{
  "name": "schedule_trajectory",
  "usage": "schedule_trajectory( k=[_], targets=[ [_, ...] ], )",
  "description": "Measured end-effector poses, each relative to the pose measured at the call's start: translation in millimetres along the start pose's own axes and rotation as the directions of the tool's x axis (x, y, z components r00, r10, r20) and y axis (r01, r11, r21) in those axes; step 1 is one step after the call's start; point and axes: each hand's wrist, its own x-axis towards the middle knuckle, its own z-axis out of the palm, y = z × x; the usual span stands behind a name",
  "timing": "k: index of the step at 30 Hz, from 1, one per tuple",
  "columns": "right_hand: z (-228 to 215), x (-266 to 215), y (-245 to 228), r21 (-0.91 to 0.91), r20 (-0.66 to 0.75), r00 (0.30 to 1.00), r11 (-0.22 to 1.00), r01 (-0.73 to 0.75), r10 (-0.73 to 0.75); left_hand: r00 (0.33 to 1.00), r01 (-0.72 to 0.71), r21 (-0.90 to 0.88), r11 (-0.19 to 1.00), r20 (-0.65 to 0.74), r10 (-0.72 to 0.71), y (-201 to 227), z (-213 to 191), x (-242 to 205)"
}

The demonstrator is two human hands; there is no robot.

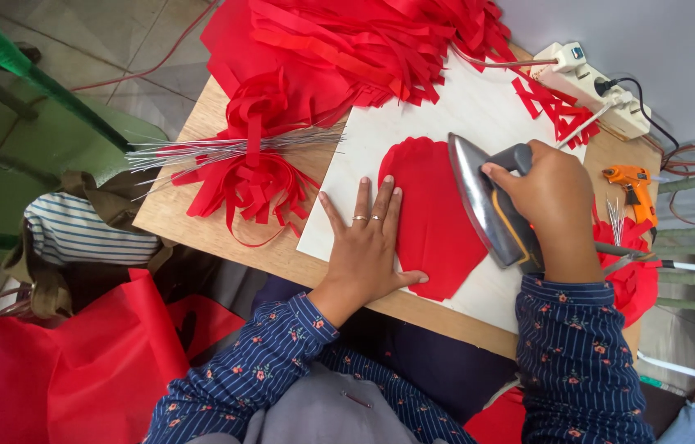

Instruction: Ironing red heart-shaped fabric petals on a wooden table

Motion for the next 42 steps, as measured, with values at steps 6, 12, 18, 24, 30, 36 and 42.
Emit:
schedule_trajectory(
  k=[6, 12, 18, 24, 30, 36, 42],
  targets=[
    [-14, -23, 18, -0.064, -0.066, 0.996, 0.996, -0.062, 0.058, 0.953, 0.054, 0.255, 0.965, -0.301, 0.027, -4, 40, 7],
    [-35, -56, -47, 0.020, 0.151, 0.988, 1.000, 0.011, -0.013, 0.937, 0.079, 0.249, 0.965, -0.348, 0.013, -2, 44, 7],
    [-20, -54, -38, 0.022, 0.124, 0.991, 0.999, 0.039, -0.041, 0.935, 0.082, 0.234, 0.969, -0.355, 0.007, -3, 45, 7],
    [-3, -51, 12, -0.077, 0.020, 0.999, 0.997, -0.032, 0.034, 0.924, 0.051, 0.202, 0.978, -0.380, 0.030, -5, 49, 9],
    [-31, -67, 12, 0.000, 0.002, 0.993, 0.993, -0.116, 0.116, 0.878, 0.013, 0.065, 0.998, -0.477, 0.020, -27, 14, 39],
    [-25, -74, -13, -0.028, 0.091, 0.982, 0.986, 0.166, -0.163, 0.841, -0.315, -0.178, 0.932, -0.507, 0.187, -57, -92, 102],
    [-11, -69, -36, -0.010, 0.073, 0.959, 0.961, 0.277, -0.275, 0.746, -0.666, -0.353, 0.657, -0.284, 0.603, -52, -61, 192]
  ],
)
